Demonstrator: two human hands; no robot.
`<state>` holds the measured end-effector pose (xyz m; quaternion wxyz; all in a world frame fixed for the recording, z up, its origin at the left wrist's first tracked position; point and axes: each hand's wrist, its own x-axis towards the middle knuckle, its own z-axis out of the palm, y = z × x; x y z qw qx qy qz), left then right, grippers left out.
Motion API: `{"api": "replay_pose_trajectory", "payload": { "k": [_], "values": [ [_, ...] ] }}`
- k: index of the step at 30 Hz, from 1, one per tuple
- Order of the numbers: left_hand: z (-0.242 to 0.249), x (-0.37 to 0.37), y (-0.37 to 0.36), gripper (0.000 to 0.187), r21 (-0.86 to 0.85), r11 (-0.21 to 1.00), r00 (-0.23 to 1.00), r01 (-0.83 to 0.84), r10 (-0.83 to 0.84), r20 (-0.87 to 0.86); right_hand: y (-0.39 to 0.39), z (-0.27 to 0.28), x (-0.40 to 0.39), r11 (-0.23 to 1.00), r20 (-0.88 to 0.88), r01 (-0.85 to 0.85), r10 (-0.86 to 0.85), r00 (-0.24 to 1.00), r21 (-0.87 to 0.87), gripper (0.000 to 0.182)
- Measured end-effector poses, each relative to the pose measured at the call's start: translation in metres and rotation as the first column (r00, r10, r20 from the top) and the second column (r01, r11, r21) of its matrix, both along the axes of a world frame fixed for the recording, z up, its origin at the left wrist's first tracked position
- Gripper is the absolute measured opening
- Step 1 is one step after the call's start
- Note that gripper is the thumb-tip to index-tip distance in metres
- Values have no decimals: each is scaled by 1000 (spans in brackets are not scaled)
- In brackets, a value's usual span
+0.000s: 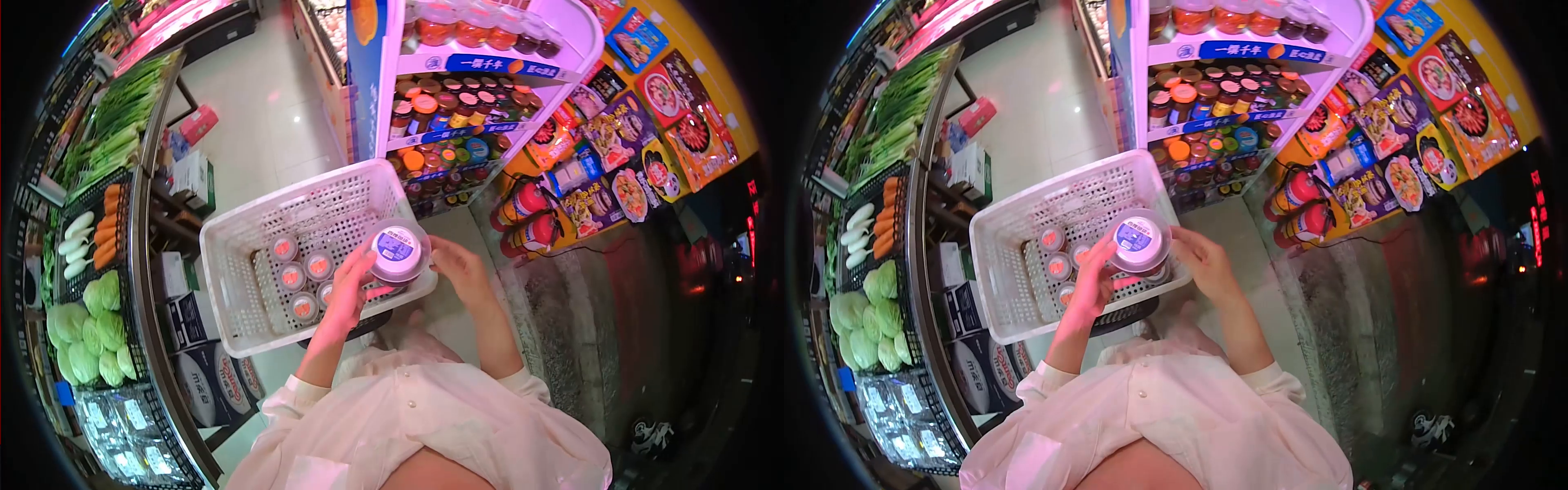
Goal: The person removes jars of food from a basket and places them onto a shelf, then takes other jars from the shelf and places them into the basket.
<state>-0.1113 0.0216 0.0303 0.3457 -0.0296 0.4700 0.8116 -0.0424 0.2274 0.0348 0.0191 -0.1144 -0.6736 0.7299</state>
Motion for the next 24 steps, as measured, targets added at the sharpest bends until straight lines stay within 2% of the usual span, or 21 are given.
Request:
{"api": "replay_pose_trajectory", "payload": {
  "k": [2,3,6,7,10,11,14,15,18,19,22,23,24],
  "values": [
    [16,2,10,52,-15,1000,1000,-17,16,-18,0,5,10,1000,-64,-25,26,998,14,41],
    [21,3,16,51,-19,1000,999,-19,18,-33,0,6,12,998,-91,-59,62,994,39,54],
    [25,6,37,51,-105,991,992,-78,67,-106,1,17,16,997,-89,-10,17,996,78,67],
    [30,8,45,51,-95,991,988,-97,85,-126,7,14,14,999,-100,-10,14,995,43,77],
    [50,15,72,52,-115,986,963,-121,89,-254,32,9,10,998,-181,40,-48,982,-51,78],
    [52,18,82,51,-17,995,961,-97,89,-260,45,9,9,995,-217,26,-45,975,-91,81],
    [32,16,119,51,4,992,846,-127,111,-522,87,14,7,998,-388,-26,1,922,-60,82],
    [38,17,133,51,30,993,807,-113,110,-581,102,22,8,997,-395,-40,8,919,-72,83],
    [44,15,174,52,-20,995,685,-98,53,-727,152,26,8,999,-489,-11,32,872,45,84],
    [53,16,189,52,-56,992,631,-112,28,-776,166,33,13,998,-413,-13,-15,910,-64,82],
    [58,11,229,54,-148,986,581,-82,-74,-811,212,43,15,993,-378,17,-60,924,-115,78],
    [62,13,245,56,-65,998,711,-6,-41,-702,223,48,17,994,-405,68,-99,909,-90,65],
    [64,14,260,57,-66,998,740,11,-53,-670,237,49,18,994,-422,102,-108,900,-35,62]
  ]
}}
